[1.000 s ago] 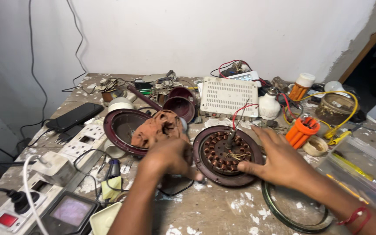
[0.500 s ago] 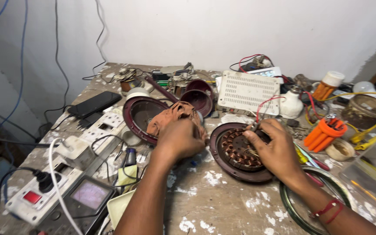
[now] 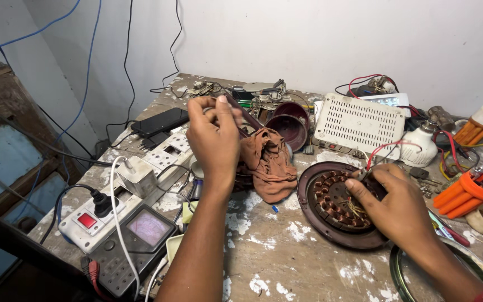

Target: The person wipes the fan housing with a cloth, then uses a screwdriver on the motor assembly and pries at a green circular ring around the fan stator with a purple plastic tool, working the ring around its edge while holding the motor steady.

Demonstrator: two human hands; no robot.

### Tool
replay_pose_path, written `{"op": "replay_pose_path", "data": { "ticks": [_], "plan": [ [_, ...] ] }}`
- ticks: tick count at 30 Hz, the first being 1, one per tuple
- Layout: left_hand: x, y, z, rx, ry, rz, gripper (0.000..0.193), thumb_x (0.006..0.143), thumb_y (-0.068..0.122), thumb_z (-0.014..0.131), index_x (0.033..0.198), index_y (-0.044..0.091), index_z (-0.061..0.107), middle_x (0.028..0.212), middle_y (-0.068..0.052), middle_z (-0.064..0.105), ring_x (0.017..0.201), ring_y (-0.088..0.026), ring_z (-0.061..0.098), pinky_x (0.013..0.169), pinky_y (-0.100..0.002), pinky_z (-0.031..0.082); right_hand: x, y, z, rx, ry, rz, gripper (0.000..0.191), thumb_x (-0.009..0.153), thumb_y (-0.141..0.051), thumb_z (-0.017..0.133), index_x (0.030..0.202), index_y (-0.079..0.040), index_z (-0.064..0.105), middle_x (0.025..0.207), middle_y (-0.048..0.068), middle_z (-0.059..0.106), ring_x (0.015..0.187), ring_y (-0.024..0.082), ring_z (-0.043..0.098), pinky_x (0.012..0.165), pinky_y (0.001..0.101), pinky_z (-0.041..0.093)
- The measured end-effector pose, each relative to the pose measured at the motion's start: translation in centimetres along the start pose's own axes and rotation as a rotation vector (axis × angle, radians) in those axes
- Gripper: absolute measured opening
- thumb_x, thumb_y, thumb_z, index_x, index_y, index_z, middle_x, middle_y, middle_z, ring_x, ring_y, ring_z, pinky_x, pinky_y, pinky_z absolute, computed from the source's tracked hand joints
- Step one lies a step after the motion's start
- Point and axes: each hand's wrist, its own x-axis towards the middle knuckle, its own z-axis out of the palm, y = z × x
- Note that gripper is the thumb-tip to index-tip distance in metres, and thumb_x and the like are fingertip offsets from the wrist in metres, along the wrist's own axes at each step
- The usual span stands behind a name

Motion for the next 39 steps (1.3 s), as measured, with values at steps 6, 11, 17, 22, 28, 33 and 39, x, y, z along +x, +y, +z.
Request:
{"op": "replay_pose_path", "data": {
  "ticks": [6, 11, 17, 22, 28, 33, 39],
  "plan": [
    [-0.4, -0.4, 0.2, 0.601, -0.244, 0.112, 0.048, 0.087, 0.031, 0.076, 0.123, 0.004, 0.060, 0.099, -0.013, 0.077, 0.089, -0.032, 0.073, 0.074, -0.046, 0.054, -0.3, -1.1, -0.9, -0.084, -0.229, 0.159, 0.054, 0.085, -0.051, 0.073, 0.106, 0.000, 0.073, 0.108, 0.014, 0.068, 0.087, 0.032, 0.066, 0.082, 0.0416, 0.053],
    [-2.0, 0.3, 0.4, 0.664, -0.685, 0.366, 0.106, 0.050, 0.050, 0.097, 0.138, 0.009, 0.056, 0.140, -0.022, 0.056, 0.127, -0.044, 0.050, 0.095, -0.064, 0.038, -0.4, -2.3, -2.5, -0.128, -0.268, 0.221, 0.048, 0.085, -0.052, 0.074, 0.107, -0.008, 0.077, 0.112, 0.010, 0.069, 0.097, 0.030, 0.069, 0.087, 0.0405, 0.054],
    [-3.9, -0.5, 1.4, 0.906, -0.895, 0.295, 0.054, 0.066, 0.021, 0.081, 0.118, 0.020, 0.069, 0.124, -0.011, 0.062, 0.124, -0.034, 0.053, 0.099, -0.052, 0.041, -0.5, -2.3, -3.0, -0.098, -0.229, 0.137, 0.047, 0.086, -0.052, 0.072, 0.105, -0.009, 0.078, 0.113, 0.011, 0.070, 0.102, 0.030, 0.069, 0.089, 0.0404, 0.052],
    [-3.4, -0.9, 1.8, 0.717, -0.613, 0.279, 0.025, 0.083, 0.019, 0.074, 0.106, 0.010, 0.071, 0.108, -0.016, 0.065, 0.100, -0.037, 0.066, 0.083, -0.054, 0.052, -0.3, -1.8, -2.8, -0.106, -0.259, 0.232, 0.054, 0.090, -0.051, 0.069, 0.119, -0.006, 0.074, 0.116, 0.012, 0.071, 0.087, 0.032, 0.067, 0.082, 0.0407, 0.056],
    [-2.4, -0.7, 1.8, 0.509, -0.173, 0.247, 0.029, 0.091, 0.011, 0.071, 0.117, 0.000, 0.067, 0.116, -0.017, 0.064, 0.091, -0.031, 0.071, 0.073, -0.042, 0.059, 0.0, -1.1, -2.9, -0.095, -0.243, 0.234, 0.054, 0.087, -0.055, 0.071, 0.115, -0.009, 0.075, 0.117, 0.013, 0.069, 0.101, 0.032, 0.070, 0.087, 0.0422, 0.054],
    [-2.2, -1.6, 1.8, 0.657, 0.037, 0.447, 0.019, 0.088, 0.003, 0.073, 0.106, 0.000, 0.072, 0.117, -0.017, 0.065, 0.108, -0.034, 0.066, 0.090, -0.049, 0.053, -0.1, -0.2, -2.8, -0.087, -0.209, 0.193, 0.053, 0.088, -0.053, 0.072, 0.114, -0.008, 0.075, 0.118, 0.013, 0.070, 0.106, 0.031, 0.069, 0.090, 0.0421, 0.053],
    [-2.9, -2.1, 2.4, 0.906, -0.166, 0.441, 0.034, 0.073, 0.016, 0.078, 0.101, -0.002, 0.074, 0.116, -0.021, 0.064, 0.111, -0.039, 0.057, 0.102, -0.055, 0.039, -0.3, 0.6, -3.0, -0.039, -0.202, 0.155, 0.048, 0.085, -0.047, 0.071, 0.113, -0.008, 0.076, 0.119, 0.011, 0.071, 0.104, 0.030, 0.069, 0.089, 0.0404, 0.054]
  ]
}}
